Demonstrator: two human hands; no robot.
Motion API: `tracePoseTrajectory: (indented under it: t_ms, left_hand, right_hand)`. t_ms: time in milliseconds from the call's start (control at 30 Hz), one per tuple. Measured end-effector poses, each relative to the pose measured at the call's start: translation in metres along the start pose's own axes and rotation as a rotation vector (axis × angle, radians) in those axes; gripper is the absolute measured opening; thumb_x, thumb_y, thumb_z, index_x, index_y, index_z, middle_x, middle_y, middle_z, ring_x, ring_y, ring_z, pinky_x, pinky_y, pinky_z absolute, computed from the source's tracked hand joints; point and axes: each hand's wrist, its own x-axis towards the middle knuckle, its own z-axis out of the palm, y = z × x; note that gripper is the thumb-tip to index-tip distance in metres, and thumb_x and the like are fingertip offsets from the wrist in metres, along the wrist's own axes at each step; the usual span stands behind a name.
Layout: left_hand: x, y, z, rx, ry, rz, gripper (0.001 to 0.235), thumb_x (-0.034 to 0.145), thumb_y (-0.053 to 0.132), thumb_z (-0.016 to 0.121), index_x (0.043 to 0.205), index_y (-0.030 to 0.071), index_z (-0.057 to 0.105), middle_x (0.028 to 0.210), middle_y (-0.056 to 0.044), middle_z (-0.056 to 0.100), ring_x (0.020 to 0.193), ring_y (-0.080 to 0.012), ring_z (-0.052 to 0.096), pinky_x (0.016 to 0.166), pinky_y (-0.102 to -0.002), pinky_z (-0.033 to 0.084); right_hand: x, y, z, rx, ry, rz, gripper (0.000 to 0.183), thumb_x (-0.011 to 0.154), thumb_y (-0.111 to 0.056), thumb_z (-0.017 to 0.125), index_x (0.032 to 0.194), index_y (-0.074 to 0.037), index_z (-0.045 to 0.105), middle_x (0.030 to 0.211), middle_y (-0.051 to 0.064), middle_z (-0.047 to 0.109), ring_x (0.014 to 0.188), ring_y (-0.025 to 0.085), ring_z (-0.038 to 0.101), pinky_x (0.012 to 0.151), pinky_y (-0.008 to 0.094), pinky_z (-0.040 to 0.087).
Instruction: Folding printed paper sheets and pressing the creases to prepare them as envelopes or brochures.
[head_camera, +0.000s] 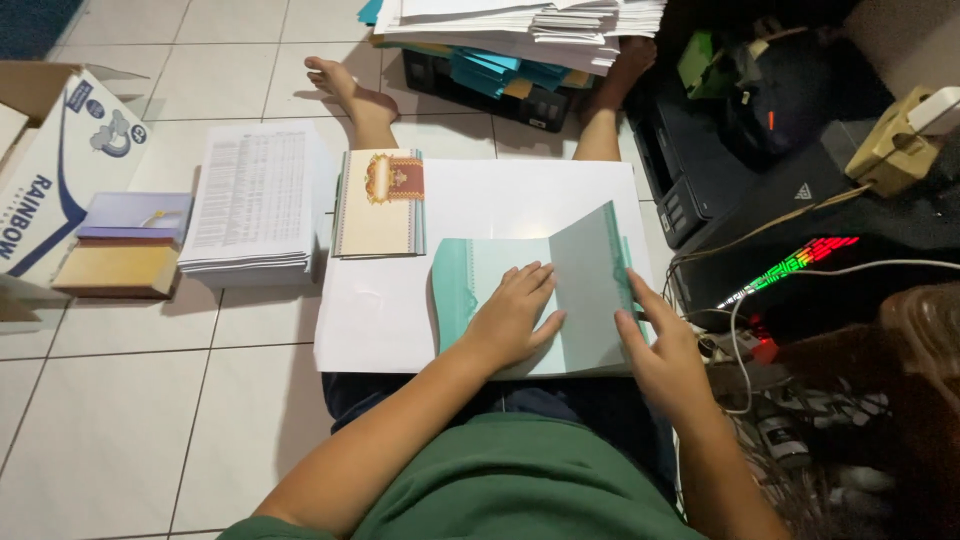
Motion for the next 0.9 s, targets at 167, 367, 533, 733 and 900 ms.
tracePoseTrajectory:
  t_ms: [167, 367, 533, 733, 900]
  left_hand:
    - [-0.001, -0.020, 0.006, -0.299, 0.005, -0.064, 0.070, 0.105, 0.061, 0.031, 0.134, 0.007, 0.065, 0.144, -0.015, 0.060, 0.144, -0.0346, 0.046, 0.124, -0.050, 0.023]
    - [0.005, -0.017, 0.003, -0.401, -0.059, -0.157, 0.102, 0.086, 0.084, 0.020, 0.134, 0.006, 0.065, 0.146, -0.016, 0.058, 0.148, -0.0321, 0.040, 0.126, -0.050, 0.012]
    - [0.008, -0.016, -0.001, -0.446, -0.064, -0.215, 0.102, 0.078, 0.080, 0.028, 0.126, -0.001, 0.068, 0.144, -0.016, 0.059, 0.148, -0.0274, 0.039, 0.127, -0.049, 0.008]
    - [0.005, -0.029, 0.011, -0.485, -0.072, -0.116, 0.072, 0.089, 0.059, 0.040, 0.136, 0.009, 0.063, 0.153, -0.007, 0.052, 0.152, -0.0249, 0.033, 0.127, -0.052, -0.003]
    - [0.006, -0.026, 0.010, -0.510, -0.083, -0.152, 0.086, 0.090, 0.066, 0.026, 0.134, 0.003, 0.063, 0.153, -0.013, 0.051, 0.152, -0.0238, 0.031, 0.126, -0.052, -0.005]
  right_hand:
    - [-0.001, 0.014, 0.015, 0.112, -0.189, -0.260, 0.055, 0.099, -0.019, 0.052, 0.150, -0.002, 0.048, 0.152, 0.029, 0.049, 0.140, 0.051, 0.042, 0.110, 0.062, 0.037]
    - [-0.005, 0.018, 0.029, 0.075, -0.313, -0.311, 0.058, 0.098, -0.027, 0.050, 0.152, -0.006, 0.045, 0.162, 0.018, 0.041, 0.150, 0.038, 0.035, 0.117, 0.052, 0.031]
    - [-0.008, 0.018, 0.034, 0.061, -0.316, -0.266, 0.061, 0.094, -0.027, 0.055, 0.150, -0.003, 0.046, 0.164, 0.016, 0.039, 0.153, 0.031, 0.034, 0.118, 0.045, 0.032]
    - [-0.012, 0.004, 0.031, 0.128, -0.209, -0.305, 0.074, 0.096, -0.037, 0.046, 0.158, -0.006, 0.023, 0.170, 0.021, 0.018, 0.158, 0.039, 0.017, 0.124, 0.055, 0.019]
    - [-0.014, -0.004, 0.029, 0.060, -0.144, -0.323, 0.058, 0.097, -0.023, 0.047, 0.151, -0.003, 0.039, 0.167, 0.020, 0.028, 0.155, 0.038, 0.028, 0.121, 0.054, 0.029]
